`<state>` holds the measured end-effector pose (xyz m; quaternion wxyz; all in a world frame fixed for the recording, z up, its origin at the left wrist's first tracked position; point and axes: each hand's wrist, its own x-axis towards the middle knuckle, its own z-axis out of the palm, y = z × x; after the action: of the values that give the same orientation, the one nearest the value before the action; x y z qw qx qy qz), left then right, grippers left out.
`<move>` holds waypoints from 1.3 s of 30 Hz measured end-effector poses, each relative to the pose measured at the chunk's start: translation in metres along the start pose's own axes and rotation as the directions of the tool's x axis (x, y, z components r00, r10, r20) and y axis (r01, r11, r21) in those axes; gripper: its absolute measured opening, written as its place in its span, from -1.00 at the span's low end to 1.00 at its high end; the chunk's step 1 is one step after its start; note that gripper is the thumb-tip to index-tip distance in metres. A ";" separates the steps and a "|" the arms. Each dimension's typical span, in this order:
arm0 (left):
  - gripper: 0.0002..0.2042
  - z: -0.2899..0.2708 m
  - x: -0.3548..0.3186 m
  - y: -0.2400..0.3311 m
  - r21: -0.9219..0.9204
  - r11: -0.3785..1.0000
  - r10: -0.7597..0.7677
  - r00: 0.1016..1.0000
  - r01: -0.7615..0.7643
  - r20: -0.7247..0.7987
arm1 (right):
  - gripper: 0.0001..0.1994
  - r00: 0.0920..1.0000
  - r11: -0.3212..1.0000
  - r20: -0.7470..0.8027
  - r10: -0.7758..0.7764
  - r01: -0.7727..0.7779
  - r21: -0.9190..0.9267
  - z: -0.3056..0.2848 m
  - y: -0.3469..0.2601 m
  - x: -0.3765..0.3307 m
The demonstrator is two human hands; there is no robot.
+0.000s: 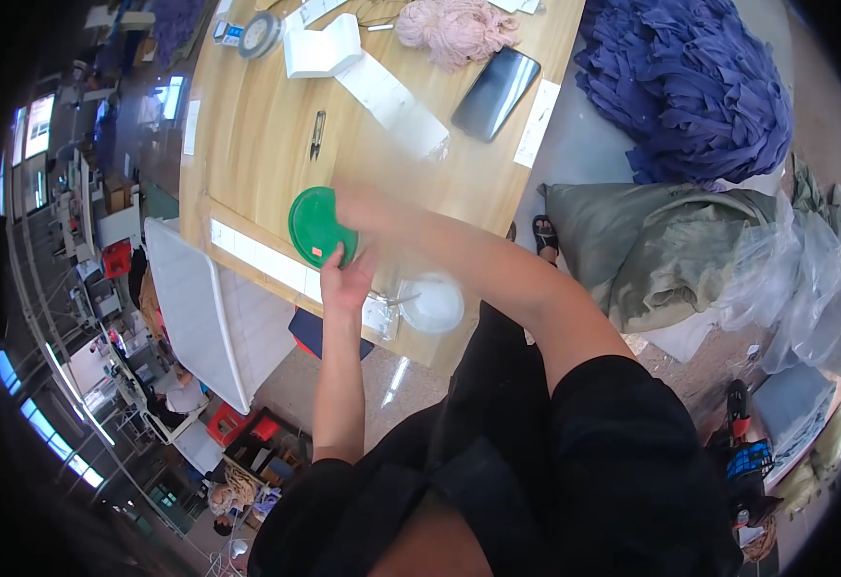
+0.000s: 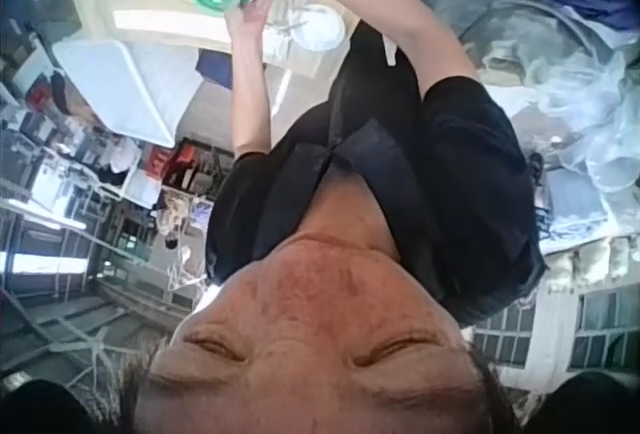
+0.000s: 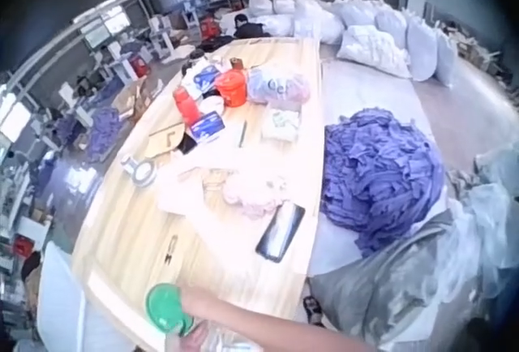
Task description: Taping white strips together, preparing an adhesive mixture, and organizing large bags of fabric materials in a warehouse.
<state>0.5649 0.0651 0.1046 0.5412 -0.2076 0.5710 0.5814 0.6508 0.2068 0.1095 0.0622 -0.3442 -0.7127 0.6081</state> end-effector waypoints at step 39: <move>-0.56 0.159 0.093 -0.139 -0.343 -0.536 -0.613 0.075 -0.772 0.787 | -0.60 0.530 0.389 -0.617 0.582 0.485 0.783 -0.126 0.412 0.067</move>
<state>0.7146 0.2094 0.0053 0.1835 0.9314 0.3143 -0.0065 0.8348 0.3584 -0.2556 0.5548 -0.5190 -0.1060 0.6415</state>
